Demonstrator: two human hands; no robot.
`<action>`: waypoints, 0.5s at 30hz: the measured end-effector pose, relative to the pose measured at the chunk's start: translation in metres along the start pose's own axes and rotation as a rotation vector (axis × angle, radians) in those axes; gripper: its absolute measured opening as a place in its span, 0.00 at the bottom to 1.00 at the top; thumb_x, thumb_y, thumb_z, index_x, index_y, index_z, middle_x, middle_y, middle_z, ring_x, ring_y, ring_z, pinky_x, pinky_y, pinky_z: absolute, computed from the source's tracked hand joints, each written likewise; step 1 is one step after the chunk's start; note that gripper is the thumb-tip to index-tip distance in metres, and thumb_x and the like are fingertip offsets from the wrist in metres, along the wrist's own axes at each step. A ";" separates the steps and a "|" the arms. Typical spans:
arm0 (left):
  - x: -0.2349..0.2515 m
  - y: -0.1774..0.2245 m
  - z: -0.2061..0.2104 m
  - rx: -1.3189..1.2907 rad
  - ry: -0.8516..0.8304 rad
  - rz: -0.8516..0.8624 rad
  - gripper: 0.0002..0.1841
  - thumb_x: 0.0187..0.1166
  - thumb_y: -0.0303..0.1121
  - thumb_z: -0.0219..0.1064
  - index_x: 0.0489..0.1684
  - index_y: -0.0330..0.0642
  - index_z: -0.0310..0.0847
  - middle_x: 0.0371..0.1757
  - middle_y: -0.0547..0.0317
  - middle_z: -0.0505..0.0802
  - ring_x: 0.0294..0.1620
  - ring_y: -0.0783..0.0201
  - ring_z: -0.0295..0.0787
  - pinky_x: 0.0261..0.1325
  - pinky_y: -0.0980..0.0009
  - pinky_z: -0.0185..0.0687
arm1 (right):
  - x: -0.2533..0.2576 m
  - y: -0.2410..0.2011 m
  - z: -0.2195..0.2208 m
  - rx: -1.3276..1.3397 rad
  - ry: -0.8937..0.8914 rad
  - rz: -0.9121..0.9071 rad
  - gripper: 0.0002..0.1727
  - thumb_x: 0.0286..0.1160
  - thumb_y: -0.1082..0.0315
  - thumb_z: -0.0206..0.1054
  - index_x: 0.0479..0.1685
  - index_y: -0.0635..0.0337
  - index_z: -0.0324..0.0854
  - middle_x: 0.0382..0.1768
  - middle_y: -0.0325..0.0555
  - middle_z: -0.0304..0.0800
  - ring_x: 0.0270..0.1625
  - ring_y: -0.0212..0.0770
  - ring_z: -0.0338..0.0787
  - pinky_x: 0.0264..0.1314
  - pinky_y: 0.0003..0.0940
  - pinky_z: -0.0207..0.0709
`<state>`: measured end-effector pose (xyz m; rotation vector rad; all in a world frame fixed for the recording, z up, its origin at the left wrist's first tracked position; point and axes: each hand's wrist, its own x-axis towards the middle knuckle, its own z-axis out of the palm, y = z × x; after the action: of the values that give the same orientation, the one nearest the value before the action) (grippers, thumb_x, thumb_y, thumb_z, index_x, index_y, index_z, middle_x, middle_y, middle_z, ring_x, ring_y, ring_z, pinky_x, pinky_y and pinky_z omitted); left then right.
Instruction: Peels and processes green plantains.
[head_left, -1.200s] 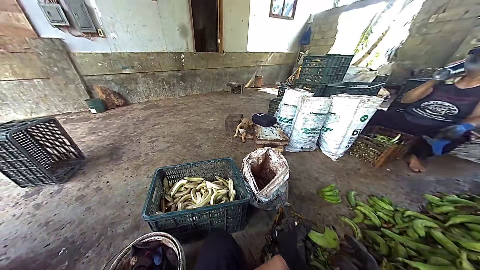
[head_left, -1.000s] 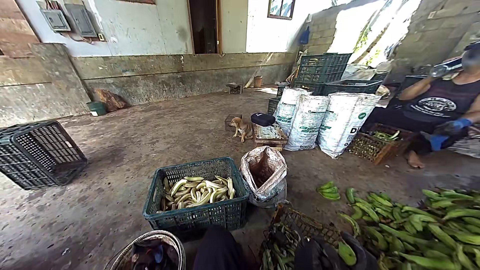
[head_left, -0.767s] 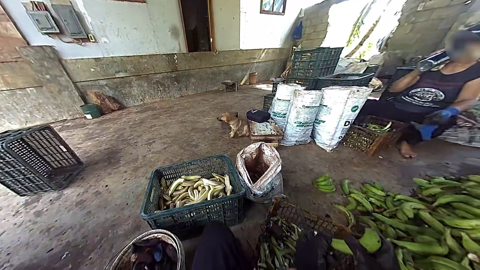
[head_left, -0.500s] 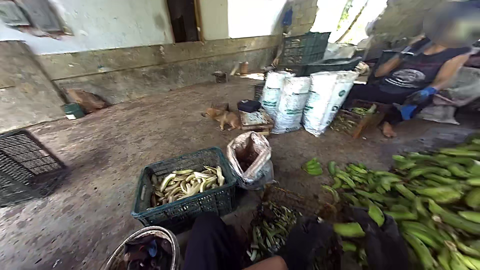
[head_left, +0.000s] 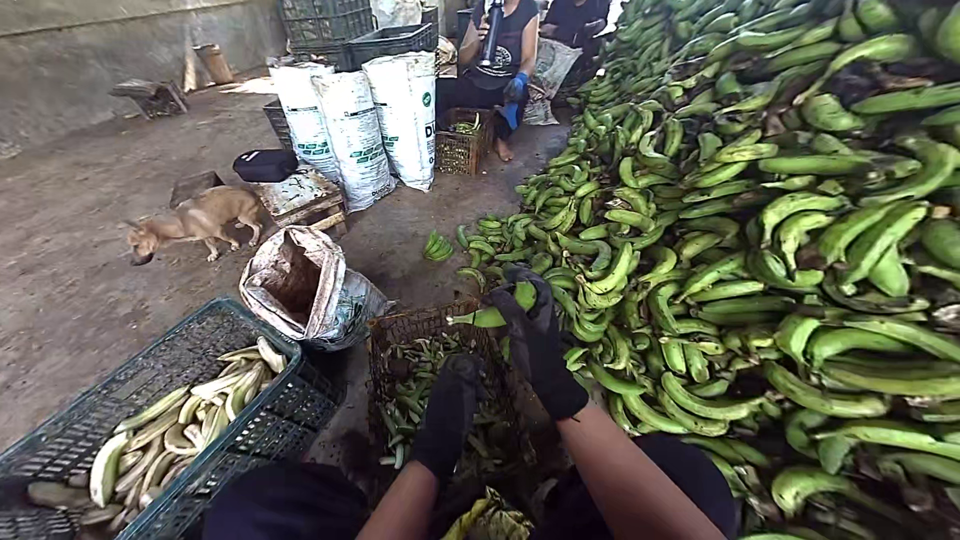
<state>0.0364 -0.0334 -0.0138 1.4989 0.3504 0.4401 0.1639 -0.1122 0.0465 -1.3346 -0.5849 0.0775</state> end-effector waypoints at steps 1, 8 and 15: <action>0.002 0.001 0.001 -0.016 0.003 0.013 0.26 0.91 0.47 0.42 0.63 0.34 0.77 0.26 0.66 0.86 0.24 0.71 0.83 0.31 0.74 0.83 | -0.002 0.001 0.001 0.004 -0.015 -0.004 0.25 0.78 0.64 0.67 0.75 0.55 0.72 0.48 0.41 0.92 0.46 0.35 0.92 0.47 0.35 0.88; -0.011 -0.035 -0.006 -0.145 0.054 -0.335 0.24 0.96 0.44 0.38 0.58 0.37 0.76 0.25 0.64 0.82 0.21 0.69 0.80 0.29 0.70 0.84 | 0.005 -0.003 -0.006 0.241 -0.002 0.054 0.26 0.82 0.56 0.61 0.77 0.53 0.65 0.46 0.46 0.93 0.45 0.42 0.94 0.46 0.39 0.88; -0.017 -0.017 -0.003 0.106 -0.184 -0.125 0.28 0.91 0.54 0.42 0.59 0.42 0.82 0.27 0.67 0.84 0.25 0.69 0.81 0.31 0.70 0.83 | 0.025 0.031 -0.033 0.697 0.001 0.334 0.17 0.87 0.49 0.50 0.54 0.47 0.79 0.23 0.36 0.78 0.21 0.34 0.81 0.28 0.35 0.85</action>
<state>0.0215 -0.0394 -0.0318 1.5971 0.3241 0.1846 0.2081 -0.1242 0.0232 -0.7362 -0.2820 0.5076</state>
